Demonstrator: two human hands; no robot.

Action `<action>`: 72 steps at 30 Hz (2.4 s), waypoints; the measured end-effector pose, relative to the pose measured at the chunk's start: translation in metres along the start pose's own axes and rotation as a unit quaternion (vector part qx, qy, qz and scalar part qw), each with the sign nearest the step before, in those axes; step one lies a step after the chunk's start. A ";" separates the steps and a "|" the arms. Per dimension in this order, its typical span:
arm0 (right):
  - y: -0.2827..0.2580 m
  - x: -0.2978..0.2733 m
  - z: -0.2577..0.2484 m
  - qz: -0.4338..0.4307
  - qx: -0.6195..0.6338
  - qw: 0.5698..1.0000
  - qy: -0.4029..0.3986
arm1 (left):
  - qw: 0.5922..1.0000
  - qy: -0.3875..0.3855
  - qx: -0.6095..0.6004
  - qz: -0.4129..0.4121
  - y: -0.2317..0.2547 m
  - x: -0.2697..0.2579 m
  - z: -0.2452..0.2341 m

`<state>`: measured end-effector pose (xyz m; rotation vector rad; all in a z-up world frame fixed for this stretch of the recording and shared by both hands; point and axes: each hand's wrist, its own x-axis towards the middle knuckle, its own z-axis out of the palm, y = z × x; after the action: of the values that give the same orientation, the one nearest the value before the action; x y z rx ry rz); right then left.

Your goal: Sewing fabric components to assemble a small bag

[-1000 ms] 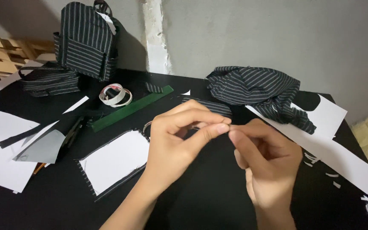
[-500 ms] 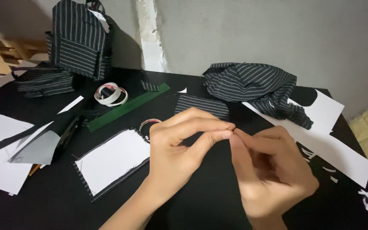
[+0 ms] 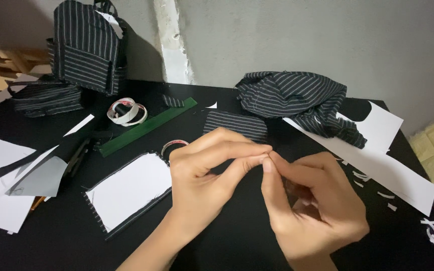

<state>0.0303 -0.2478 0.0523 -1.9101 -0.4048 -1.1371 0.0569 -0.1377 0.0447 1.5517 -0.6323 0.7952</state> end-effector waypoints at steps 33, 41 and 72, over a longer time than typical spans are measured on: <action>0.011 -0.002 0.002 -0.049 -0.011 0.999 0.008 | 0.990 0.006 0.078 0.117 -0.002 -0.001 -0.001; 0.027 0.000 0.010 0.024 0.028 0.998 -0.041 | 0.983 -0.064 0.115 0.126 -0.004 0.002 -0.013; 0.056 -0.098 0.099 0.391 0.494 0.763 -0.147 | 0.947 0.166 0.024 -0.272 -0.055 -0.115 -0.079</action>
<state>0.0692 -0.1873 -0.0795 -1.0560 -0.2349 0.0257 0.0182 -0.0574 -0.0761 1.4875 0.0708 0.6245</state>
